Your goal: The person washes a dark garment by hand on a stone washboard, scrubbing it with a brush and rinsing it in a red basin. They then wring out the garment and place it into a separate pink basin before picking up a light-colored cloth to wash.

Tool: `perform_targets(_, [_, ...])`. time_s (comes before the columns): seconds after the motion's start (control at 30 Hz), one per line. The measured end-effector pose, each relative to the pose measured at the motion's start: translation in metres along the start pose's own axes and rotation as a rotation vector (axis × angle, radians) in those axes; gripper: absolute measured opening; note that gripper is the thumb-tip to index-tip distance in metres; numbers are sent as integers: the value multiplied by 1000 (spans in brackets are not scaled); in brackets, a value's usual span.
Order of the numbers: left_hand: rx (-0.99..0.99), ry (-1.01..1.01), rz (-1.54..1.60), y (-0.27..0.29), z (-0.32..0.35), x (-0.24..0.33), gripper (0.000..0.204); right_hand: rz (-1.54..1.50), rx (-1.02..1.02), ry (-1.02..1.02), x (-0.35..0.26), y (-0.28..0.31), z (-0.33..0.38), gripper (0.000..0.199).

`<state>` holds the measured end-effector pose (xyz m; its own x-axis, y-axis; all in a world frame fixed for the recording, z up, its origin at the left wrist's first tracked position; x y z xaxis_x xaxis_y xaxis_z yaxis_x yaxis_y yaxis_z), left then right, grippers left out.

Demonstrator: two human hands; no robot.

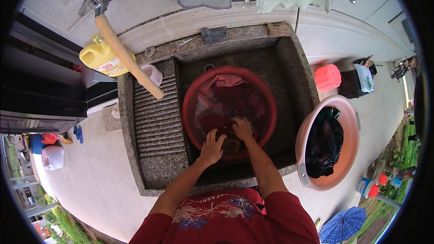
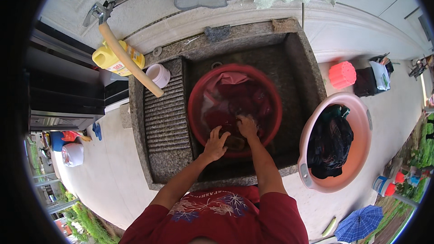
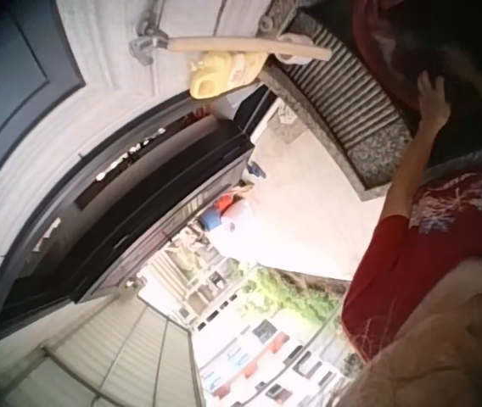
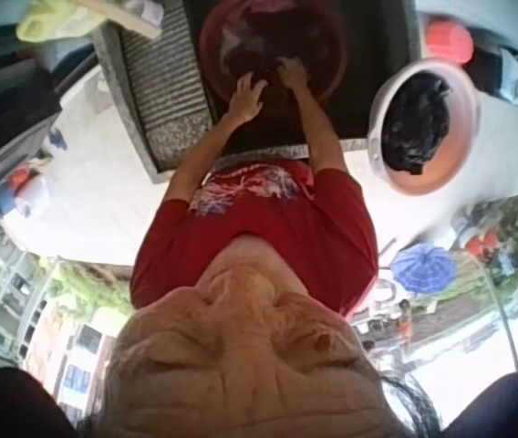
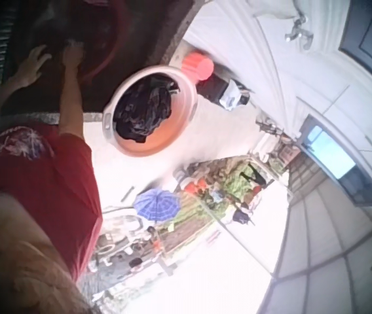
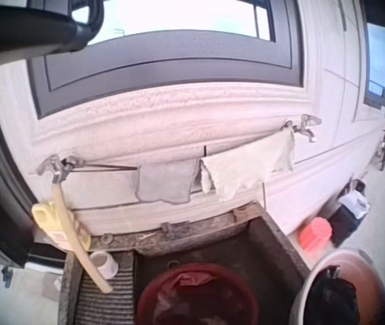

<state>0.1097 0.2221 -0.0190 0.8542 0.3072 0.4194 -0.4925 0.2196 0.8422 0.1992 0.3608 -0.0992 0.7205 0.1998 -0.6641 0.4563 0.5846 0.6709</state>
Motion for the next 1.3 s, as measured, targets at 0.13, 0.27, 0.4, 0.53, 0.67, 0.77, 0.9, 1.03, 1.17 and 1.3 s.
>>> perform_targets(0.13, [-24,-6,11,-11,-6,0,59,-485,61,-179,42,8,-21,19])
perform_targets(0.27, [-118,45,23,-26,-13,-20,61,-1105,-100,-98,-30,52,-2,12])
perform_targets(0.4, [131,174,340,-20,-36,-35,59,-1224,-150,85,-105,123,32,10])
perform_targets(0.53, [275,11,645,3,-54,-21,43,-1356,-148,118,-153,168,61,11])
perform_targets(0.67, [191,-6,1566,12,-74,-15,22,-1488,-145,222,-160,187,66,14])
perform_targets(0.77, [222,154,1570,33,-61,-27,13,-1374,19,232,-148,202,54,10])
perform_targets(0.9, [256,297,1705,54,-46,-42,6,-874,175,101,-126,194,30,19])
perform_targets(1.03, [262,440,1721,55,-38,-52,8,-154,503,269,-106,162,12,35])
perform_targets(1.17, [244,573,1708,44,-31,-54,14,-325,102,202,-75,63,-2,25])
perform_targets(1.3, [230,619,1767,34,-22,-73,14,-119,164,81,-83,2,16,42])
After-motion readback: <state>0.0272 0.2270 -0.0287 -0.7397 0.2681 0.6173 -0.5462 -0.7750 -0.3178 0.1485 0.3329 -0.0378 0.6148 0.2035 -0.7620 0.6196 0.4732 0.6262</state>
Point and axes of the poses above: each hand's wrist, its own z-axis away from the middle knuckle, its own y-axis out of the back of the hand, x = y × z, the point moved 6 cm from there along -z, towards the middle knuckle, and after that the axes turned 6 degrees about -z, right-handed, at the moved point
